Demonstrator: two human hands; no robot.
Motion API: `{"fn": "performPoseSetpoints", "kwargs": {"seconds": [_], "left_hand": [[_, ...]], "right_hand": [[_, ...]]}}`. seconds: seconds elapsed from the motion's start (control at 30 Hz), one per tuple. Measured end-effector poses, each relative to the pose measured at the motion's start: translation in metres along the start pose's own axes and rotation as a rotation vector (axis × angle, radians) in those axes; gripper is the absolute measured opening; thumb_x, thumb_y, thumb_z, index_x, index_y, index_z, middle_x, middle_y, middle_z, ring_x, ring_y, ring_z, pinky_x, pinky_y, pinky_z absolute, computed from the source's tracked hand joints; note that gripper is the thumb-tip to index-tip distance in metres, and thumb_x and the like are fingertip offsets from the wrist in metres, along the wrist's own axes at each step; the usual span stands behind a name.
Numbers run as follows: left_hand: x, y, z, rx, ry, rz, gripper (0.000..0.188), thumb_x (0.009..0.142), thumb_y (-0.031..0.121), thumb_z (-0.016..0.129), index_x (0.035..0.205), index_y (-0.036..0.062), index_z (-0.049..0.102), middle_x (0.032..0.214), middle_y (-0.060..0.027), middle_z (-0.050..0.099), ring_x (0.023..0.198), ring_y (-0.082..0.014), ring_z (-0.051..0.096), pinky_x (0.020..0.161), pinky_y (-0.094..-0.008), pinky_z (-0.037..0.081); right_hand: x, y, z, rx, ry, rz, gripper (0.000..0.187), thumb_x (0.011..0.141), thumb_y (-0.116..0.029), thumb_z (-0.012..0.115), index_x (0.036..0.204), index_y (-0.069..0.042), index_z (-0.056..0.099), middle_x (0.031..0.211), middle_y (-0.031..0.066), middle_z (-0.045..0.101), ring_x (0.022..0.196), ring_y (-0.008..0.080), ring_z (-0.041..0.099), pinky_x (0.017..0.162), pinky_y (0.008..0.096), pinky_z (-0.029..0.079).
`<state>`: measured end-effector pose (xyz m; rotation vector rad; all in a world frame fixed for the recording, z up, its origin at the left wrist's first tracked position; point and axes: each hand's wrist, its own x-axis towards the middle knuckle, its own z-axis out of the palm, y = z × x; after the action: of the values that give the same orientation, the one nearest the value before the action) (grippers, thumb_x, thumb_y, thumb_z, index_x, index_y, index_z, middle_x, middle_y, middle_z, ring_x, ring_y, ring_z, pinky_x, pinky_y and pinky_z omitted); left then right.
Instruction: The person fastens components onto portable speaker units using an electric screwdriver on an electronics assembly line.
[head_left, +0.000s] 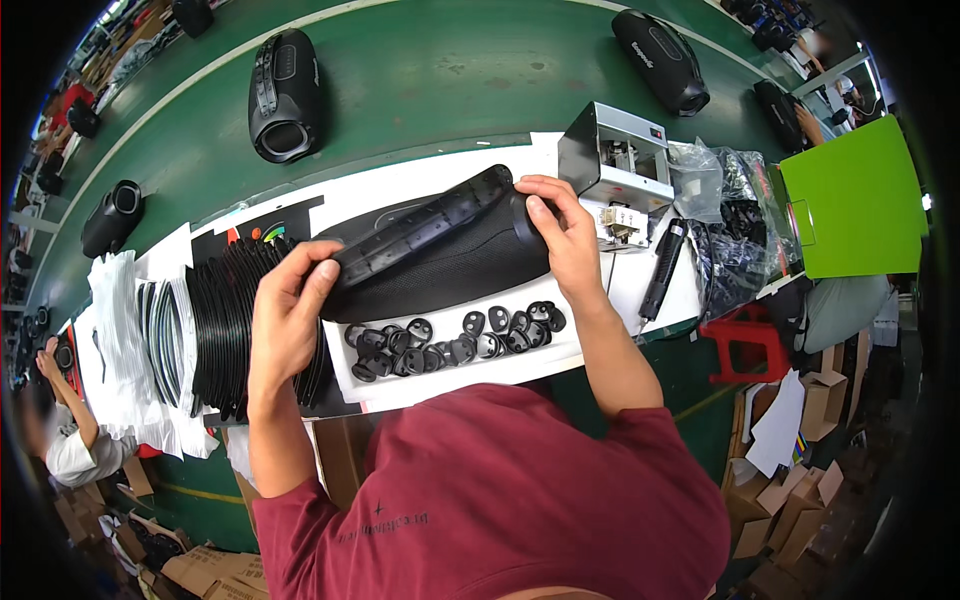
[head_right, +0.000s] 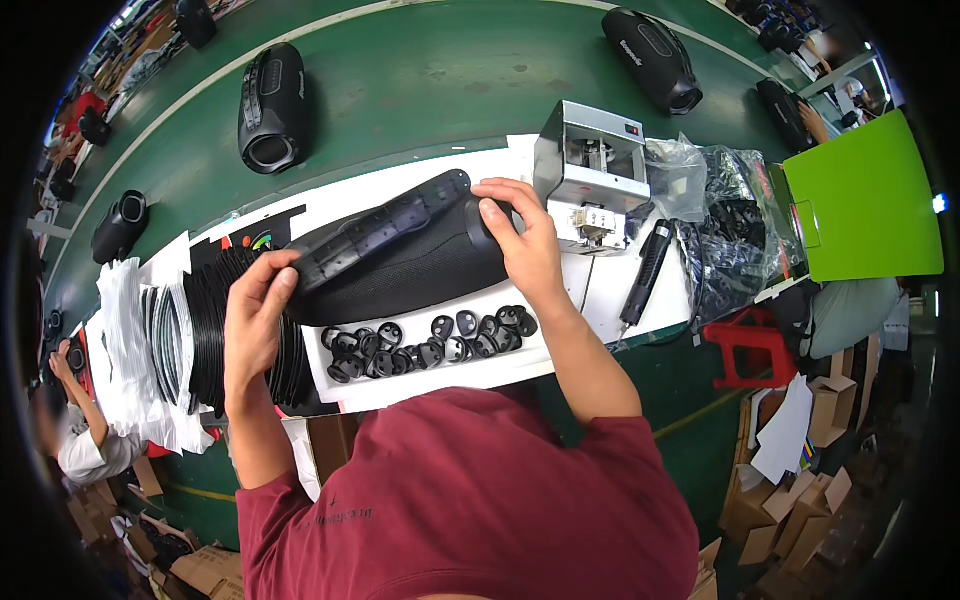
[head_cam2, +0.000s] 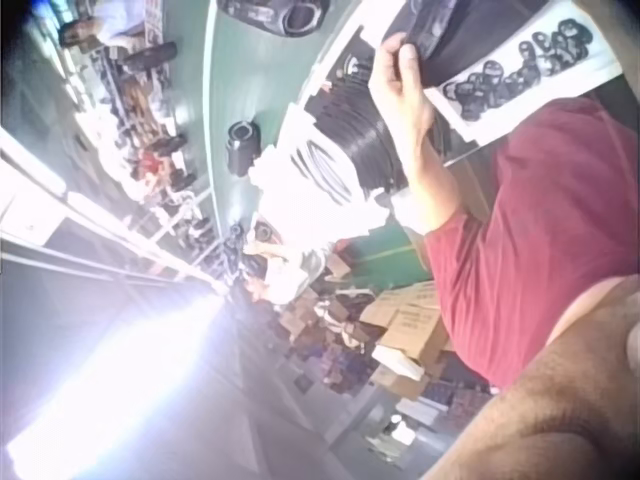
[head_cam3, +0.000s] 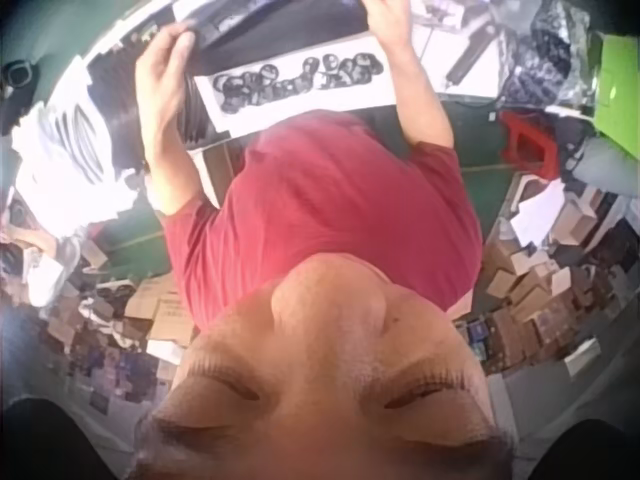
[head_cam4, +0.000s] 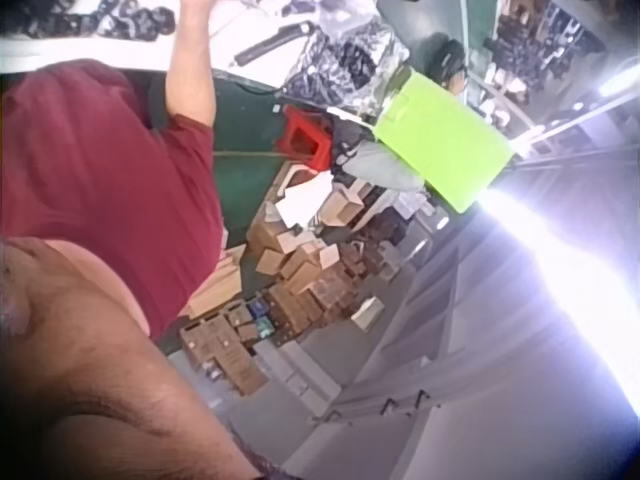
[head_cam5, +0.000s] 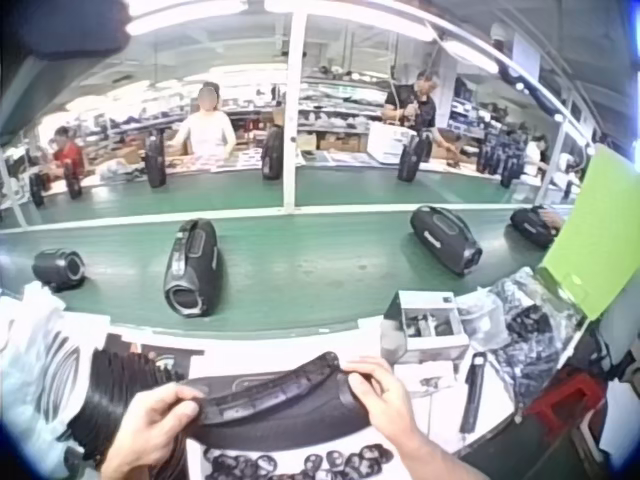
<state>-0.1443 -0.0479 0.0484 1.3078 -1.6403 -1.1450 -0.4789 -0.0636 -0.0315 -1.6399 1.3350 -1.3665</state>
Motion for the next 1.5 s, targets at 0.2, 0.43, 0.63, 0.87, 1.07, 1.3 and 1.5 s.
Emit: {"fn": "performPoseSetpoints", "kwargs": {"seconds": [0.2, 0.43, 0.63, 0.87, 1.07, 1.3, 1.5], "left_hand": [[0.009, 0.002, -0.001, -0.176, -0.085, -0.081, 0.025, 0.104, 0.017, 0.058, 0.116, -0.0032, 0.067, 0.094, 0.0013, 0.066, 0.088, -0.0063, 0.055, 0.086, -0.0220, 0.044], [0.011, -0.007, 0.012, 0.423, 0.141, 0.180, 0.017, 0.096, 0.011, 0.062, 0.110, 0.0037, 0.070, 0.098, -0.0097, 0.064, 0.100, -0.0252, 0.059, 0.091, -0.0352, 0.043], [-0.007, 0.010, 0.053, 0.662, 0.314, 0.527, 0.059, 0.075, 0.003, 0.076, 0.132, 0.0061, 0.060, 0.132, -0.0163, 0.060, 0.126, -0.0389, 0.053, 0.110, -0.0499, 0.037], [-0.006, 0.007, 0.096, 0.787, 0.117, 0.572, 0.081, 0.070, 0.029, 0.086, 0.144, 0.0177, 0.053, 0.151, -0.0127, 0.046, 0.140, -0.0383, 0.041, 0.113, -0.0637, 0.027], [-0.009, 0.005, 0.095, 0.827, 0.167, 0.568, 0.077, 0.071, 0.018, 0.085, 0.142, 0.0155, 0.055, 0.151, -0.0144, 0.047, 0.140, -0.0401, 0.041, 0.114, -0.0623, 0.026], [-0.008, 0.009, 0.104, 0.881, 0.131, 0.590, 0.073, 0.075, 0.016, 0.081, 0.143, 0.0116, 0.053, 0.152, -0.0157, 0.045, 0.142, -0.0400, 0.038, 0.116, -0.0608, 0.024], [-0.006, 0.007, 0.112, 0.917, 0.163, 0.601, 0.072, 0.078, 0.017, 0.078, 0.145, 0.0111, 0.052, 0.154, -0.0152, 0.045, 0.143, -0.0386, 0.038, 0.118, -0.0573, 0.024]], "right_hand": [[0.005, -0.010, 0.003, 0.300, 0.059, 0.244, 0.029, 0.104, -0.023, 0.057, 0.120, 0.000, 0.066, 0.126, 0.0082, 0.065, 0.121, 0.0172, 0.056, 0.109, 0.0290, 0.037], [0.005, -0.007, 0.009, 0.299, 0.088, 0.252, 0.023, 0.102, -0.022, 0.063, 0.111, -0.002, 0.069, 0.117, 0.0046, 0.068, 0.111, 0.0122, 0.059, 0.101, 0.0268, 0.042], [0.016, 0.005, 0.007, 0.057, 0.070, 0.252, 0.027, 0.095, -0.026, 0.072, 0.110, -0.004, 0.069, 0.103, 0.0023, 0.069, 0.093, 0.0120, 0.061, 0.087, 0.0276, 0.048], [-0.006, -0.022, -0.008, -0.061, 0.193, 0.225, 0.022, 0.098, -0.019, 0.067, 0.111, -0.001, 0.067, 0.105, 0.0095, 0.068, 0.099, 0.0156, 0.062, 0.090, 0.0288, 0.049], [-0.069, 0.007, -0.108, -0.797, 0.750, -0.054, 0.022, 0.095, -0.013, 0.068, 0.114, -0.001, 0.064, 0.110, 0.0131, 0.064, 0.097, 0.0213, 0.061, 0.086, 0.0333, 0.047], [-0.121, 0.102, -0.181, -0.859, 0.513, 0.630, 0.063, 0.088, -0.036, 0.071, 0.137, 0.000, 0.054, 0.102, 0.0157, 0.068, 0.091, 0.0317, 0.069, 0.080, 0.0417, 0.054], [-0.123, -0.006, -0.157, 0.586, 0.681, 0.146, 0.069, 0.104, -0.054, 0.047, 0.149, -0.002, 0.040, 0.093, 0.0061, 0.055, 0.068, 0.0127, 0.057, 0.054, 0.0289, 0.049]]}}
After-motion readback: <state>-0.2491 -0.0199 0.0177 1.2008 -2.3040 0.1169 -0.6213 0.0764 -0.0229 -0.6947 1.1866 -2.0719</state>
